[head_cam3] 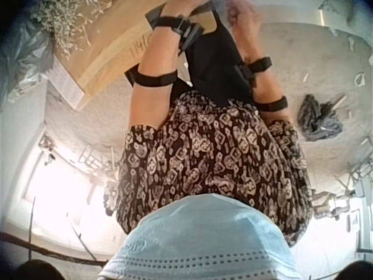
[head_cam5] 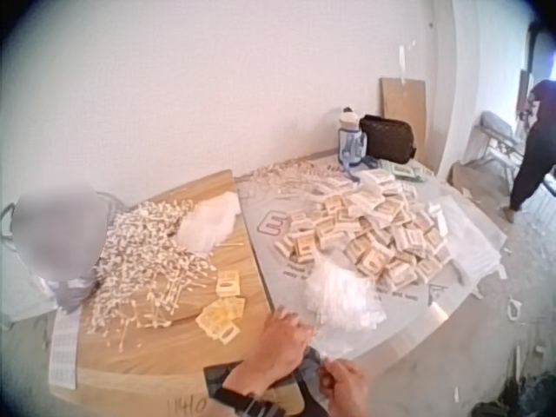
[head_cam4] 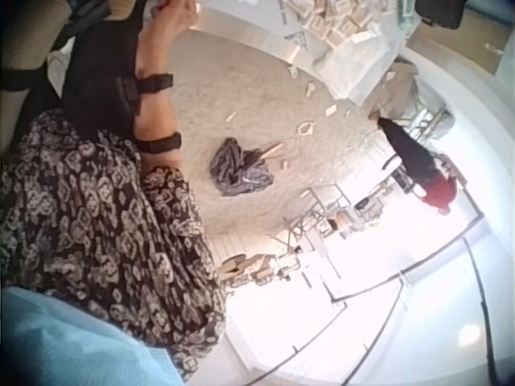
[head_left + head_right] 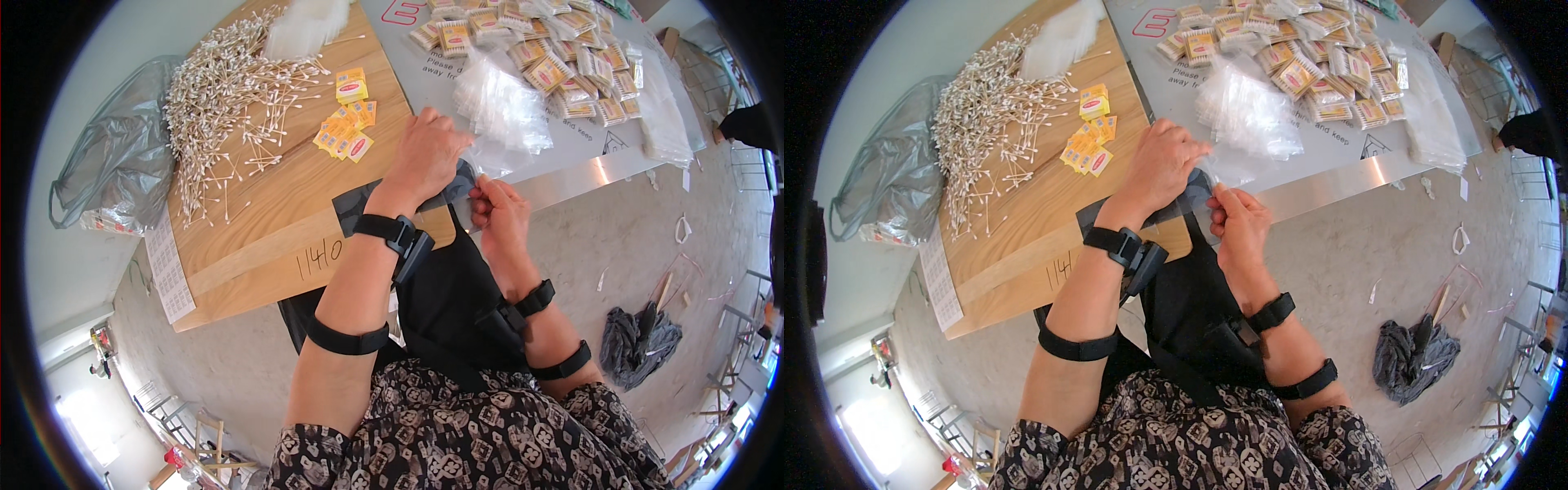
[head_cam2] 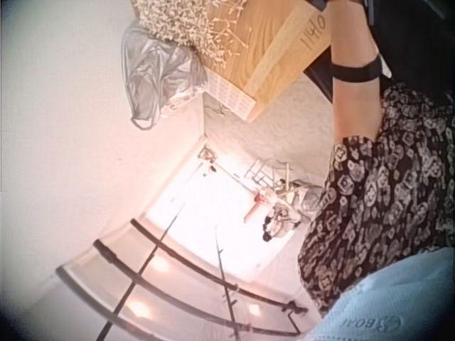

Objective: Packaging a specific number of cotton swabs into plastic bags and sealing them.

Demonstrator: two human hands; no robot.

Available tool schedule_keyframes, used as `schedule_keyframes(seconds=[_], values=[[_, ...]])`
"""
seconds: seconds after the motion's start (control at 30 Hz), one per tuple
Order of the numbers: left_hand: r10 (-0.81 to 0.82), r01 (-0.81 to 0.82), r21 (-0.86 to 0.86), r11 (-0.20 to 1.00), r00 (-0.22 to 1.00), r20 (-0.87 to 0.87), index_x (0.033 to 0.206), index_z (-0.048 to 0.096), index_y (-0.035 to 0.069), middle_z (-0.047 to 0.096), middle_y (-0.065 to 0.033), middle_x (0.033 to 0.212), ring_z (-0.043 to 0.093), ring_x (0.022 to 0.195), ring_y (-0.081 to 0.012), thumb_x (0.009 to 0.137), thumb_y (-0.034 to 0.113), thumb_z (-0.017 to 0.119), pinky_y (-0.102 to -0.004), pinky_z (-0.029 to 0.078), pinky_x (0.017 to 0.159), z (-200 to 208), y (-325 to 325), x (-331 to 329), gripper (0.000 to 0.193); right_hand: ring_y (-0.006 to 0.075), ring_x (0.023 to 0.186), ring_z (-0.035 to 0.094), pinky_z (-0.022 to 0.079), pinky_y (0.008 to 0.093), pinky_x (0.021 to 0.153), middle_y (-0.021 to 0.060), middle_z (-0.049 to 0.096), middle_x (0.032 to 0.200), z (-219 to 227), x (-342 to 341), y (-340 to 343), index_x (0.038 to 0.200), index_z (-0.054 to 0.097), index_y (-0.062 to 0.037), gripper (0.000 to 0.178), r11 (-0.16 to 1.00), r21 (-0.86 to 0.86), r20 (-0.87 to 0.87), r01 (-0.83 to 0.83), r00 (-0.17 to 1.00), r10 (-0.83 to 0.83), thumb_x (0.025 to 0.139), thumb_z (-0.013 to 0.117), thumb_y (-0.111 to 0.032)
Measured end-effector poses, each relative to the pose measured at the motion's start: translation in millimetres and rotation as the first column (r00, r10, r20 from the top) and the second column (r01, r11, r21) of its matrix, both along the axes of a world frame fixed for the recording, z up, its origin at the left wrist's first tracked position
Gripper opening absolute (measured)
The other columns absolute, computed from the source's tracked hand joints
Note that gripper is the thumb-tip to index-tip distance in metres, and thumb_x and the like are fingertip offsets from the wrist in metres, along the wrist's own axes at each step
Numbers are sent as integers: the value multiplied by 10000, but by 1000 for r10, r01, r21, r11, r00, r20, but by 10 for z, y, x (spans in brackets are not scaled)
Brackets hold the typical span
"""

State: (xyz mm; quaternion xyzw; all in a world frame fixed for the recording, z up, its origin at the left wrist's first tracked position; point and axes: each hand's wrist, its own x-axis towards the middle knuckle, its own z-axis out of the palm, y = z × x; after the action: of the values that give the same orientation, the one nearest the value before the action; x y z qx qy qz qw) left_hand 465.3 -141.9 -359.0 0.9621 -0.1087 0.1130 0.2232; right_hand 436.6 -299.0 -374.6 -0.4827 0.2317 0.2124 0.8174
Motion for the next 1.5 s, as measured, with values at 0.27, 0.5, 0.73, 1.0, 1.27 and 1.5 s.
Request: schedule_keyframes(seconds=[0.27, 0.5, 0.73, 1.0, 1.27, 1.5], values=[[-33, 29, -229, 973, 999, -15, 878, 714, 43, 617, -82, 845, 532, 935, -289, 812, 74, 593, -387, 431, 854, 139, 217, -234, 141, 50, 584, 477, 342, 206, 490, 2, 603, 683, 178, -263, 33, 753, 662, -16, 152, 989, -20, 102, -149, 983, 150, 873, 689, -107], [52, -101, -342, 934, 987, -150, 778, 647, 8, 590, -91, 722, 526, 848, -280, 851, 151, 639, -377, 432, 796, 186, 246, -299, 161, 33, 624, 455, 371, 201, 579, -52, 566, 680, 84, -319, 120, 768, 663, -1, 125, 949, -246, 370, -197, 886, 280, 857, 707, -78], [93, -92, -193, 977, 996, -8, 807, 667, 63, 585, -52, 862, 513, 932, -282, 844, 177, 653, -387, 405, 845, 101, 351, -388, 121, 79, 719, 488, 397, 242, 625, -1, 552, 807, -13, -446, 280, 737, 636, 6, 145, 963, -264, 422, -64, 890, 174, 821, 724, -72], [277, -269, -104, 958, 958, 70, 792, 640, 83, 566, -51, 992, 484, 1044, -295, 768, 195, 711, -435, 392, 876, 64, 350, -562, 134, 118, 723, 475, 392, 275, 639, 17, 500, 787, -142, -434, 387, 669, 586, 17, 139, 832, -553, 548, 41, 770, 326, 765, 663, -46], [429, -379, -288, 879, 894, 132, 935, 612, 70, 569, -88, 1085, 494, 1085, -334, 716, 88, 737, -436, 417, 938, 9, 737, -791, 253, 90, 693, 459, 373, 238, 631, -8, 504, 724, -44, -455, 222, 693, 589, -3, 176, 880, -475, 442, -21, 859, 259, 792, 726, -55], [706, -701, -89, 708, 698, 117, 1022, 633, 69, 604, -107, 1118, 519, 1097, -333, 755, 45, 686, -441, 415, 969, 145, 1997, -1132, 274, 63, 677, 415, 354, 218, 605, -30, 501, 741, 303, -642, 75, 747, 542, -34, 176, 869, -494, 547, -17, 771, 326, 851, 685, -39]])
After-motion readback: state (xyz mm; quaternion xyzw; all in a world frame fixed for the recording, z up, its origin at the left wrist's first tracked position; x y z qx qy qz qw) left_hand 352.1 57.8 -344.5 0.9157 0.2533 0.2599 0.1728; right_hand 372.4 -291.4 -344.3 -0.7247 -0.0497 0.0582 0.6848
